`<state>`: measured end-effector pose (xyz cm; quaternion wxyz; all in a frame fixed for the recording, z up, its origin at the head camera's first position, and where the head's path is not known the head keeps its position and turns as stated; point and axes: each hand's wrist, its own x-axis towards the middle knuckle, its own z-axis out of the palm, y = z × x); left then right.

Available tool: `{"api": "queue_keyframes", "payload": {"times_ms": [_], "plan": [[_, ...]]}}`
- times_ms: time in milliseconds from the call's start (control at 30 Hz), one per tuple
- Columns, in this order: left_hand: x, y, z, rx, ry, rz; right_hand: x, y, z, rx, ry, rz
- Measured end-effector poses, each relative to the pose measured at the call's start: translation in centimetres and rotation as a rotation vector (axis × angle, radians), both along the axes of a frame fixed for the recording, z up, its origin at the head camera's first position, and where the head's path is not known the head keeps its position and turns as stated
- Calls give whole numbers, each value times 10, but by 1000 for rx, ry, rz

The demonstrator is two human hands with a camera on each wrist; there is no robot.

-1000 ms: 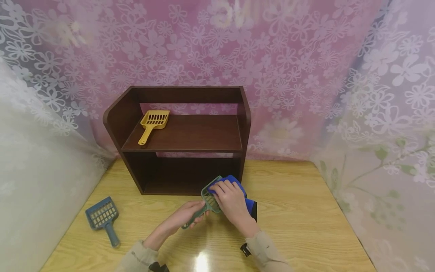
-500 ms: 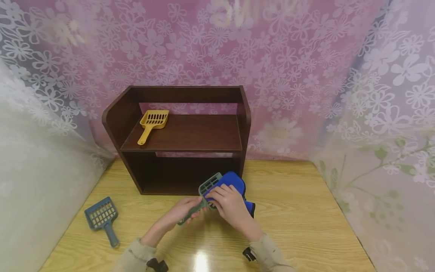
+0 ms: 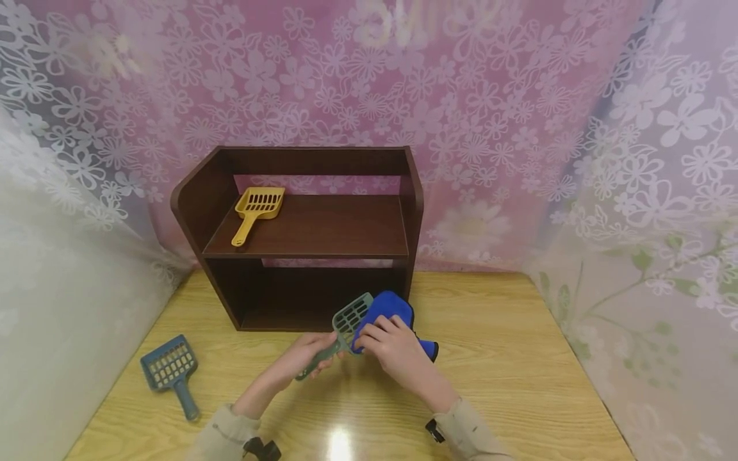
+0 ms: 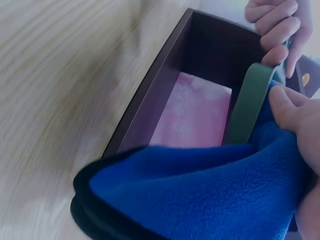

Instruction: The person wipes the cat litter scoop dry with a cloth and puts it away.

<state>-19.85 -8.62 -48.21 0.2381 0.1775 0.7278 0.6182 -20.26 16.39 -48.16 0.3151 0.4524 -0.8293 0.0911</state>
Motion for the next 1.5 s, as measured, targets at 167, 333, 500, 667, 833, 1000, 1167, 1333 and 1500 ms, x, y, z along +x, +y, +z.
{"api": "queue_keyframes", "payload": {"times_ms": [167,333,500,667,833,1000,1167,1333,1500], "plan": [[1,-3,1,-4,25,-20,-3,8,-1,-34,53,-10],[2,-8,0,-19,48,-47,-6,18,-3,-37,97,-54],[3,-14,-1,-43,70,-61,-9,31,-7,-125,82,-118],[4,-18,-1,-28,27,-66,-7,39,-11,-451,-128,-163],[5,-15,1,8,1,-63,-2,39,-13,-737,-410,-230],[5,-8,1,43,-5,-52,3,36,-13,-966,-751,-261],[5,-2,1,77,-13,-34,6,34,-11,-1176,-1027,-278],[7,3,1,63,-10,-51,4,27,-7,-1265,-1116,-283],[10,8,5,61,-19,-111,0,19,-2,-1290,-1119,-272]]}}
